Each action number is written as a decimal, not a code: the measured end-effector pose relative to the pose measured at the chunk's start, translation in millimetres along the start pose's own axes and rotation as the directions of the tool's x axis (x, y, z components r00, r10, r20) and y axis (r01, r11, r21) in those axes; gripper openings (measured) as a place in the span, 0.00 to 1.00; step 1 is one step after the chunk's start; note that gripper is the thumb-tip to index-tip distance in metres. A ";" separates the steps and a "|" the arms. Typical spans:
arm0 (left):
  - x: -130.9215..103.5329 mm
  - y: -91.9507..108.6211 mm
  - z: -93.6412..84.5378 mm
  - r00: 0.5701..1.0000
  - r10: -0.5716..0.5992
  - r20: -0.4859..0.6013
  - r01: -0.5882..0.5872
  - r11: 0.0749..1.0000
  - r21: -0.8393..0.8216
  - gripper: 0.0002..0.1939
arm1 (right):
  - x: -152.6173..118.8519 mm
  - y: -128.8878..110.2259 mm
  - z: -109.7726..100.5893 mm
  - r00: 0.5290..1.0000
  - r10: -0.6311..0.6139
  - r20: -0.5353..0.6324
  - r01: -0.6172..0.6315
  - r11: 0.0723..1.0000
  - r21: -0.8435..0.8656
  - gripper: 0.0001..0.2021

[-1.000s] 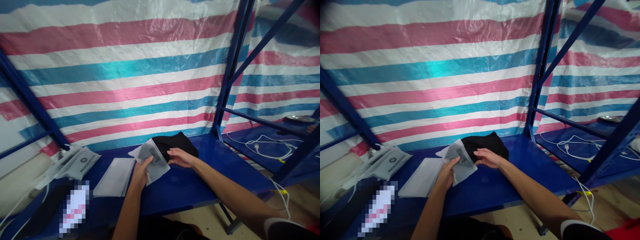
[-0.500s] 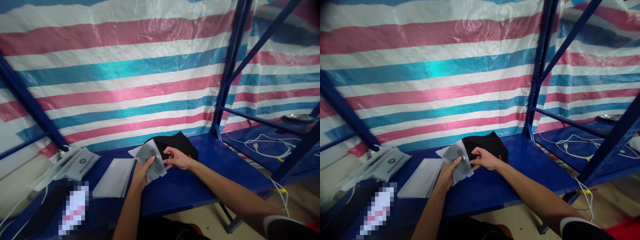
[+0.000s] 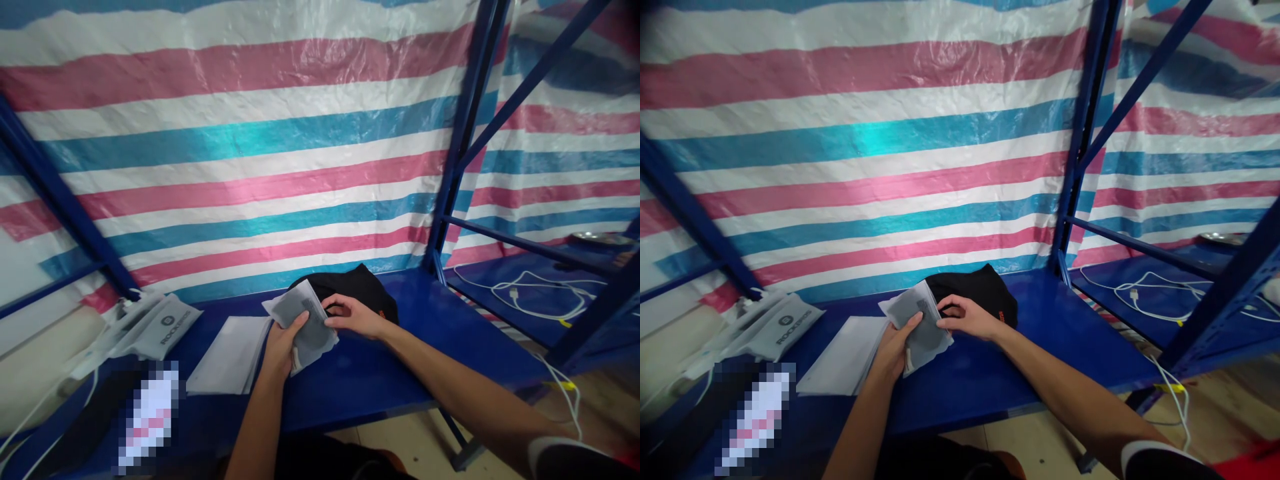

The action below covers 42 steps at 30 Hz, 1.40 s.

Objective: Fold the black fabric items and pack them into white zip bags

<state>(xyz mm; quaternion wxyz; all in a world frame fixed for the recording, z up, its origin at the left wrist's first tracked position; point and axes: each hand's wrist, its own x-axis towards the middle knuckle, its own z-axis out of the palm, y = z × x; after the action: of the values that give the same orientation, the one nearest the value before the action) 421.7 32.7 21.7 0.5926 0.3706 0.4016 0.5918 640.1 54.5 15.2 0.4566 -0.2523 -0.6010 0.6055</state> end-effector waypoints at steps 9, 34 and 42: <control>-3.7 2.2 -5.0 0.988 -0.150 0.044 0.148 0.988 0.040 0.35 | 1.2 11.5 -3.5 0.997 0.000 0.072 0.012 0.986 -0.166 0.21; 2.9 6.4 -16.8 0.982 0.174 0.073 -0.158 0.969 -0.189 0.37 | 3.7 3.9 -16.8 0.975 -0.098 -0.200 0.064 0.984 -0.168 0.19; -35.3 35.9 -5.7 0.511 0.857 0.067 -0.651 0.335 0.681 0.19 | 3.4 1.7 -18.5 0.951 -0.176 -0.252 0.132 0.974 -0.182 0.20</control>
<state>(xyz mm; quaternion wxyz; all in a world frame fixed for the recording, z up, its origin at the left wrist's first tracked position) 402.8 -1.9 53.6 0.0116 0.5930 0.4370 0.6762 653.9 66.9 11.6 0.5572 -0.3203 -0.5993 0.4772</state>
